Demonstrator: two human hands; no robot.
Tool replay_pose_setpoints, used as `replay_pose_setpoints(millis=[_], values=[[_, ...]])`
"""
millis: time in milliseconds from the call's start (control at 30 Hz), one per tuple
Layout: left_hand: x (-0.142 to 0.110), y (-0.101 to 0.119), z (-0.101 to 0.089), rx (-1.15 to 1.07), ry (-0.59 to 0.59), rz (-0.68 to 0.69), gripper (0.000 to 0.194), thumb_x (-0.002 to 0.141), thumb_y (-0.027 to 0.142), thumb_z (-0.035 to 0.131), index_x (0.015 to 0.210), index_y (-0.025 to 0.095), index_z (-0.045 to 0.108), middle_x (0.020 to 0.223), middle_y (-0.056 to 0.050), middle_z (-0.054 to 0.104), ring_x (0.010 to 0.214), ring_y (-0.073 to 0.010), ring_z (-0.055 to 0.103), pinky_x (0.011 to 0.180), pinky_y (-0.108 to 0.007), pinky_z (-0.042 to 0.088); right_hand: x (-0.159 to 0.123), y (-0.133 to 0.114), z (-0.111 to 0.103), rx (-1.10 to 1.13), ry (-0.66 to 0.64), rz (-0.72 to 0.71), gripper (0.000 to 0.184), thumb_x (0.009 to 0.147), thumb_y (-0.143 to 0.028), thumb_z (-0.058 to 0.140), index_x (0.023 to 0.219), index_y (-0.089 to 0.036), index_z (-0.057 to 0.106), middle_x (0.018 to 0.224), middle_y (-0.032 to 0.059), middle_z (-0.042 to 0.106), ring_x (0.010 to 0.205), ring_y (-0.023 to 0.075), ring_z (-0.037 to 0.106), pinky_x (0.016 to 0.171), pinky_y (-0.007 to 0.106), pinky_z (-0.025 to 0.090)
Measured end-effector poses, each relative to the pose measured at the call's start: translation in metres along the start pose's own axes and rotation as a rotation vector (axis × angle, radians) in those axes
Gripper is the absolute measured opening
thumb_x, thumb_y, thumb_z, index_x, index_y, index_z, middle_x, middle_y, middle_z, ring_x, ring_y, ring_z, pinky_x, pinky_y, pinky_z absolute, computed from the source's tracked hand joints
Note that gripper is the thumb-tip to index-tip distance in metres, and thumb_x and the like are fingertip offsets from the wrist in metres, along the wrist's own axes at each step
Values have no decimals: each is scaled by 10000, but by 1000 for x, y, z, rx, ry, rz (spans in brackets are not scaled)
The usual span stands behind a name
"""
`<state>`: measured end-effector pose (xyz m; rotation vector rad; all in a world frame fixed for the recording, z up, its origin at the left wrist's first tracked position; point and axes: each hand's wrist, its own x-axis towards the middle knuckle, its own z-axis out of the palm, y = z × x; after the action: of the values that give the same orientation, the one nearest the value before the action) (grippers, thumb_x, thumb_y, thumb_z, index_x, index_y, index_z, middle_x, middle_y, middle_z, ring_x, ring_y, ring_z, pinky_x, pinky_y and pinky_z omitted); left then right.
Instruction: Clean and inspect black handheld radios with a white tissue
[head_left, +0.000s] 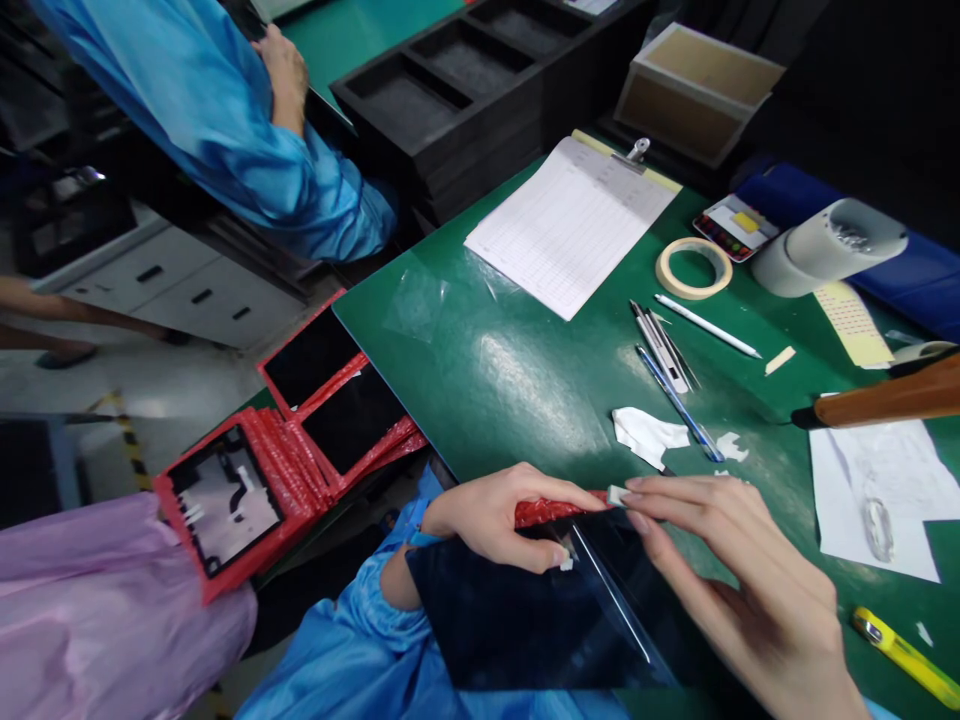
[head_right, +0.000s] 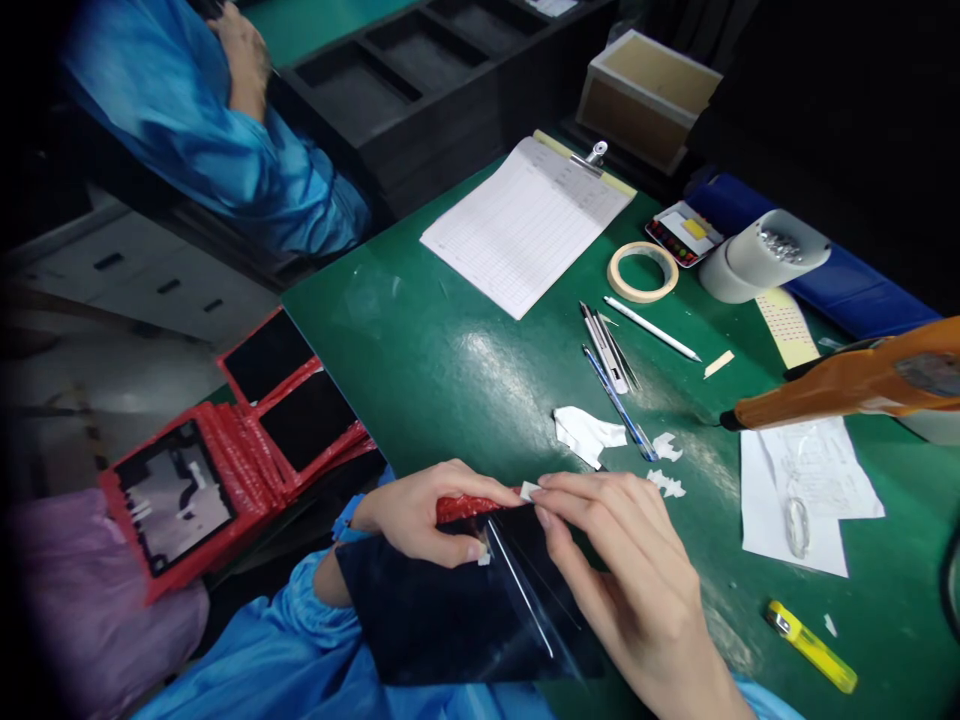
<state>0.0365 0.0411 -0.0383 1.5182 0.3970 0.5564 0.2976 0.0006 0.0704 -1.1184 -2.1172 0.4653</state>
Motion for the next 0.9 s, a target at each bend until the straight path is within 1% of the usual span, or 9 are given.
replay_pose_setpoints(millis=[100,167,233,367,433,567,700,867,900], values=[[1,3,-1,-15,-19,-4,668,965,343,845,1589,130,742,1376,-176,881,1081,-259,889,994,-296,679,-2,0,-2,-42,54,49,228,1064,-29,743,1190,-219,742,1086,34,829,936,170,810,871,332,593],[2,6,-2,-29,-17,6,658,970,323,841,1587,116,741,1361,-176,887,1058,-253,893,977,-284,681,-3,-2,-5,-42,76,89,204,1067,-47,746,1160,-229,736,1051,23,804,898,157,792,851,316,593],[2,9,-2,-34,-1,35,649,972,293,838,1581,96,740,1376,-187,880,1081,-261,897,994,-286,683,-4,-4,-8,-30,56,104,182,1072,-68,746,1149,-233,728,1035,20,784,874,146,780,829,291,600],[3,8,-2,-43,10,81,646,974,252,831,1592,93,732,1472,-199,837,1214,-284,885,1098,-299,665,-6,-6,-10,-22,-3,111,119,1097,-119,724,1147,-224,702,1008,21,742,822,121,742,776,240,599],[3,6,-2,-48,5,87,660,971,246,834,1606,106,724,1510,-197,817,1261,-286,874,1130,-295,651,-6,-6,-8,-16,-19,117,109,1103,-127,713,1144,-224,683,993,18,722,808,115,722,762,227,595],[4,3,-1,-74,1,126,687,965,189,827,1635,113,698,1619,-203,739,1433,-312,795,1214,-313,612,-4,-6,-1,-2,-20,113,131,1106,-116,707,1171,-225,672,1009,23,724,821,120,728,775,227,604],[4,5,0,-92,15,157,675,959,151,826,1622,109,707,1577,-209,766,1414,-315,805,1211,-323,619,-2,-7,1,-15,5,122,138,1117,-111,699,1182,-232,676,1037,35,745,837,134,749,796,248,619],[5,8,-2,-62,14,146,647,965,158,836,1599,97,724,1494,-208,819,1289,-290,867,1138,-296,654,-4,-7,-2,-57,20,128,113,1106,-133,706,1128,-238,668,964,16,719,772,135,728,751,257,605],[5,8,-2,-60,14,149,652,964,160,838,1603,98,722,1504,-210,812,1293,-289,865,1136,-293,654,-4,-7,-1,-51,20,125,113,1106,-135,705,1129,-238,666,960,14,717,762,134,723,744,257,603]])
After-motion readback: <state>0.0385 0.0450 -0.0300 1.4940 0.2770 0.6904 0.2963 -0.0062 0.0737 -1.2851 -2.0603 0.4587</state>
